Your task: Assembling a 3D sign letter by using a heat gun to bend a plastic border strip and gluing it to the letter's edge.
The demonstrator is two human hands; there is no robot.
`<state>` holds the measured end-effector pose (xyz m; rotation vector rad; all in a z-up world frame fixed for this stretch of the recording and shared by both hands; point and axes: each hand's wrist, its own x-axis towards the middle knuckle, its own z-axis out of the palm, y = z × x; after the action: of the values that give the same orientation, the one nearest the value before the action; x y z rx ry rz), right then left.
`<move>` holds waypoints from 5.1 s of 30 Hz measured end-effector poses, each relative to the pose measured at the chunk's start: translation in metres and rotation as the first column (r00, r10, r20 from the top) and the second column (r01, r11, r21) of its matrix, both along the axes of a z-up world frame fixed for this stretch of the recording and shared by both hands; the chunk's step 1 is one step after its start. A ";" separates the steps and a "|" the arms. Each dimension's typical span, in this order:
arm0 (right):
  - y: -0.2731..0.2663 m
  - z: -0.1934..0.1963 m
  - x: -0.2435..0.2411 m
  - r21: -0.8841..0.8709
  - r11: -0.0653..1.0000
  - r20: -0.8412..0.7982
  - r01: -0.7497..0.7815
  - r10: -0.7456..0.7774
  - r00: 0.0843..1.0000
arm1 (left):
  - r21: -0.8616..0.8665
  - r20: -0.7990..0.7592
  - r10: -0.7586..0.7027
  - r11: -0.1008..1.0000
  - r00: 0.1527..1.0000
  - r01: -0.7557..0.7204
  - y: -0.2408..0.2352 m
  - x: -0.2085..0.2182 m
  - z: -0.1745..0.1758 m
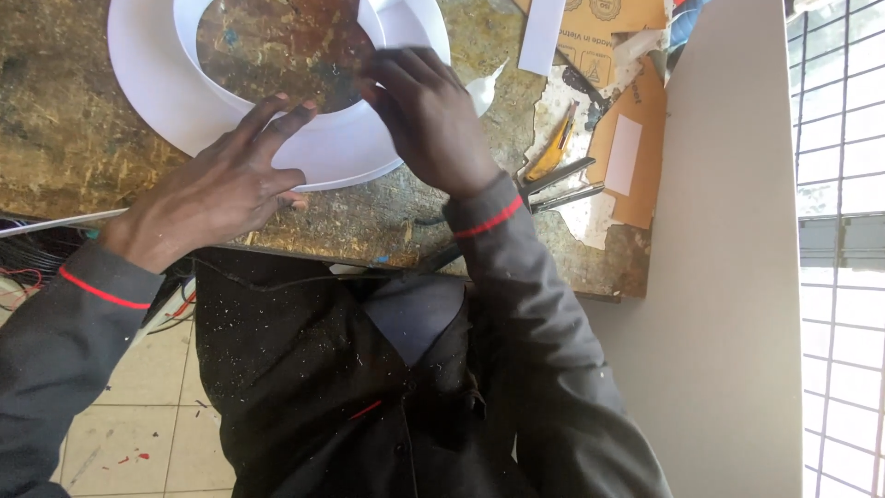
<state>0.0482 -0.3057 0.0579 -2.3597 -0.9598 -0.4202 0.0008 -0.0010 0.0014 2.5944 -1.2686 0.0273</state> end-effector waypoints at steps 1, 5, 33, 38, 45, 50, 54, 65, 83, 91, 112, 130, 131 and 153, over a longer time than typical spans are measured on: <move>0.006 -0.010 0.012 -0.063 0.998 0.034 0.002 0.000 0.999 | 0.020 0.067 -0.014 1.000 0.998 0.012 -0.001 0.000 0.001; 0.022 -0.057 0.045 -0.326 0.945 0.002 0.033 -0.034 0.999 | 0.013 0.012 0.013 1.000 1.000 -0.014 -0.004 -0.001 0.007; 0.025 -0.053 0.033 -0.226 0.972 0.063 -0.071 0.088 0.994 | 0.062 0.082 -0.005 0.998 0.997 0.000 -0.009 0.000 0.021; 0.024 -0.052 0.033 -0.183 0.980 0.011 -0.077 0.080 0.997 | 0.068 0.103 0.002 0.998 0.995 -0.009 -0.009 0.001 0.012; 0.023 -0.054 0.032 -0.222 0.973 0.048 -0.060 0.072 0.996 | 0.076 0.154 0.000 0.997 0.988 -0.012 -0.010 0.000 0.013; 0.022 -0.057 0.033 -0.242 0.969 0.058 -0.049 0.065 0.996 | 0.030 0.136 0.001 1.000 0.991 -0.005 -0.009 0.000 0.012; 0.021 -0.064 0.034 -0.247 0.968 0.078 -0.050 0.071 0.994 | 0.063 0.062 0.034 0.997 0.997 -0.038 -0.009 -0.002 0.008; 0.024 -0.061 0.033 -0.205 0.979 0.133 -0.017 0.045 0.990 | 0.056 0.051 0.027 0.998 0.998 -0.029 -0.008 -0.001 -0.003; 0.026 -0.061 0.032 -0.222 0.975 0.106 0.003 0.021 0.994 | 0.044 0.077 0.008 0.999 0.997 -0.012 -0.012 0.000 0.011; 0.025 -0.057 0.031 -0.224 0.975 0.108 -0.003 0.028 0.994 | 0.025 0.113 0.007 1.000 0.994 -0.010 -0.013 0.000 0.014; 0.027 -0.059 0.032 -0.248 0.969 0.118 0.007 0.023 0.993 | 0.080 0.155 0.020 0.996 0.988 -0.032 -0.010 0.000 0.012; 0.025 -0.059 0.031 -0.259 0.966 0.090 0.004 0.019 0.996 | 0.035 0.111 0.028 0.999 0.993 -0.032 -0.008 -0.003 0.009; 0.025 -0.059 0.030 -0.256 0.967 0.067 0.004 0.013 0.998 | -0.016 0.063 0.035 0.999 0.997 -0.034 -0.008 -0.004 0.008; 0.010 -0.062 0.025 0.142 0.989 0.122 0.031 -0.049 0.991 | -0.090 0.166 0.010 0.996 0.986 0.005 -0.003 0.006 -0.029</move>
<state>0.0733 -0.2957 -0.0036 -2.2500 -0.9087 -0.6368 0.0063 -0.0035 -0.0277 2.5611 -1.2867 0.3010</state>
